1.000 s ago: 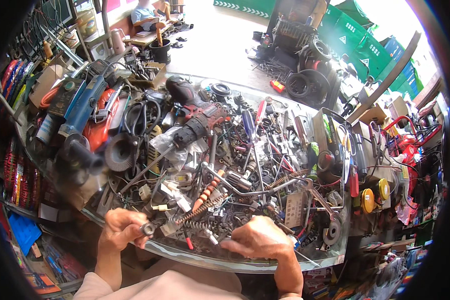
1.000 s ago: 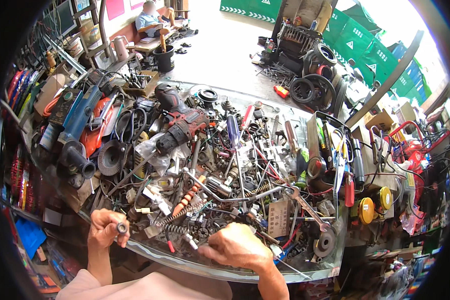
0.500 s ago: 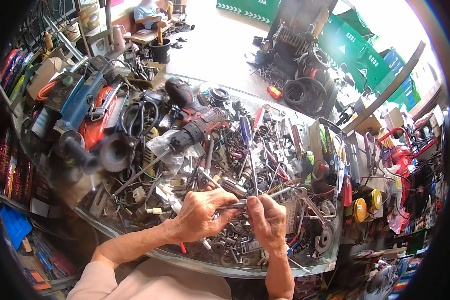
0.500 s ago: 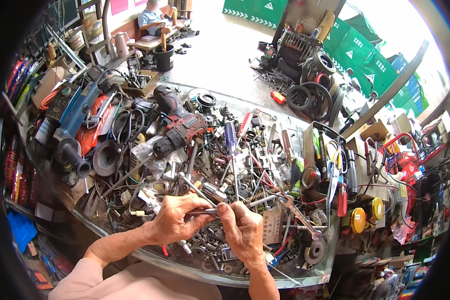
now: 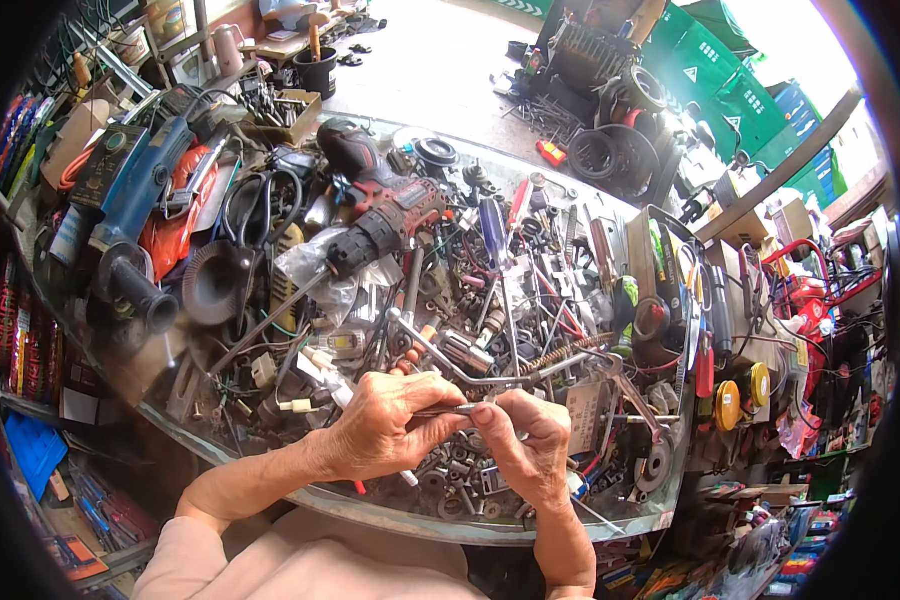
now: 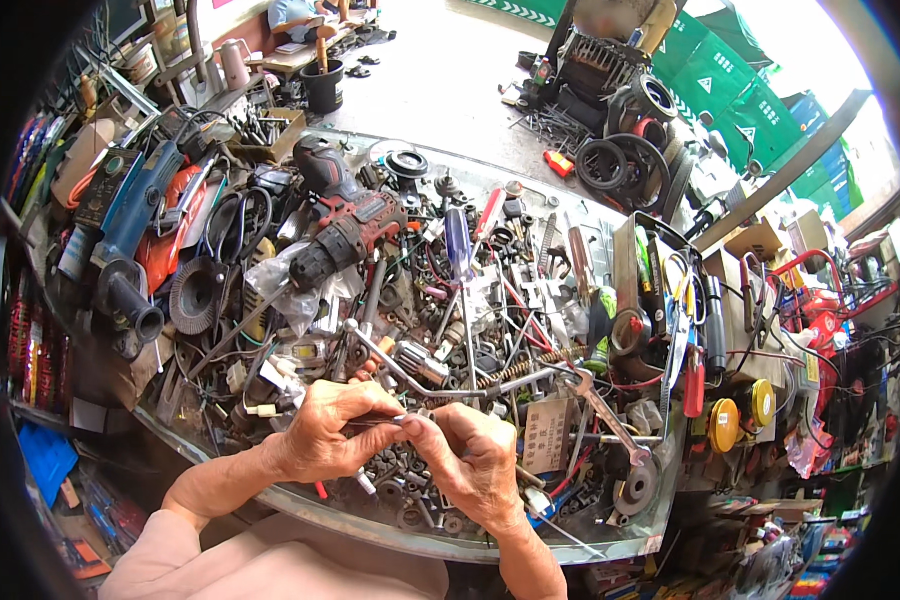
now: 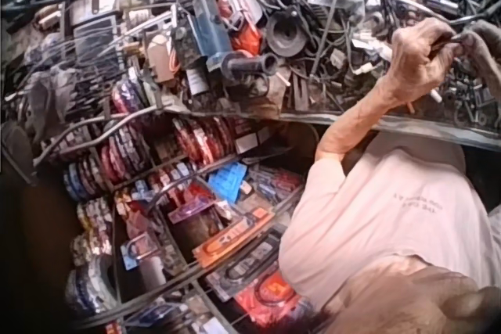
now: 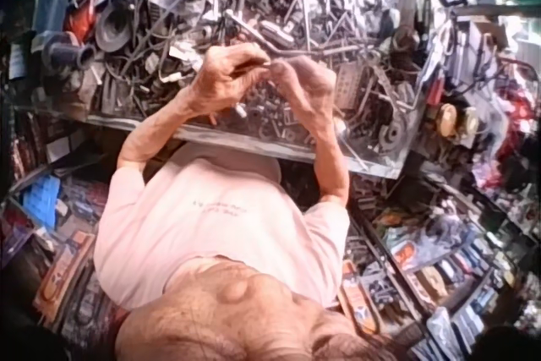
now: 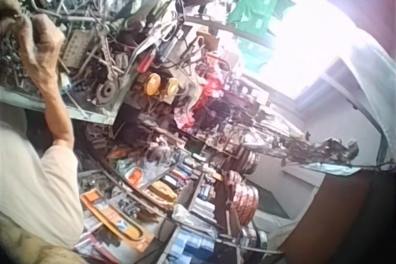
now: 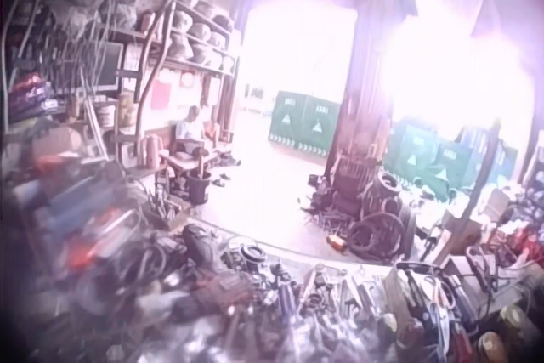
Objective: The person browses shelves of packaged bicycle parts, then moves to a cluttered workbench. They pick up a socket wrench and a socket, inspect them, and attempt to fit the socket onto the wrench handle. They continue to manipulate the two metal pieces, trying to align them.
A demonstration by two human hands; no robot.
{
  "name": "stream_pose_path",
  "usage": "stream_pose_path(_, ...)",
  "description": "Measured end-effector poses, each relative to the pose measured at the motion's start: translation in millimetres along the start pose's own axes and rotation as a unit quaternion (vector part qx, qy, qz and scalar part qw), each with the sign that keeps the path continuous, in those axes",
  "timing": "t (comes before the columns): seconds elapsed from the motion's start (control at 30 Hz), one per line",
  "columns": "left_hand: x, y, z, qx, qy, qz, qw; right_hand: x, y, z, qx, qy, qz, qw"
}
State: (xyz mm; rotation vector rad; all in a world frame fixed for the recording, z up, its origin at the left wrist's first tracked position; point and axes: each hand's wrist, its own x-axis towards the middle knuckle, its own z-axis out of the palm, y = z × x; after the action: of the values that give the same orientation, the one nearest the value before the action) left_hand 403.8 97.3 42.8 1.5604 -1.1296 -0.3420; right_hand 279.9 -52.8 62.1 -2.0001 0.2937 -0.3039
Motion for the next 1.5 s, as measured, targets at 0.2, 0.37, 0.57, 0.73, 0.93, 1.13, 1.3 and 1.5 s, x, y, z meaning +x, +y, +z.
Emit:
stream_pose_path(0.2,-1.2,-5.0,-2.2,0.002,0.017,0.016,1.0,0.6,-3.3,3.9,0.155,-0.004,0.033,0.987)
stream_pose_path(0.37,-2.3,-3.9,-1.6,0.017,0.0,0.027,0.999,1.5,-2.8,6.7,0.178,0.018,0.009,0.984)
stream_pose_path(0.57,2.2,0.5,-10.5,-0.026,0.076,-0.013,0.997,6.3,2.2,6.9,0.105,0.232,0.022,0.967)
stream_pose_path(0.73,3.7,3.2,-17.8,-0.1,0.165,-0.092,0.977,5.0,11.0,5.5,-0.076,0.197,-0.061,0.976)
stream_pose_path(0.93,0.7,-9.5,-16.5,-0.098,0.17,-0.086,0.977,-1.9,-2.2,-3.7,0.4,-0.037,0.117,0.908)
stream_pose_path(1.13,1.3,-11.4,-14.7,-0.082,0.177,-0.102,0.976,-0.6,-6.9,18.0,0.006,-0.06,-0.009,0.998)
stream_pose_path(1.3,2.7,-12.5,-16.1,-0.067,0.189,-0.094,0.975,10.3,-4.9,39.6,-0.304,-0.069,-0.16,0.937)
stream_pose_path(1.5,3.4,-9.7,-18.8,-0.066,0.181,-0.08,0.978,36.7,9.8,47.6,-0.389,-0.024,-0.205,0.898)
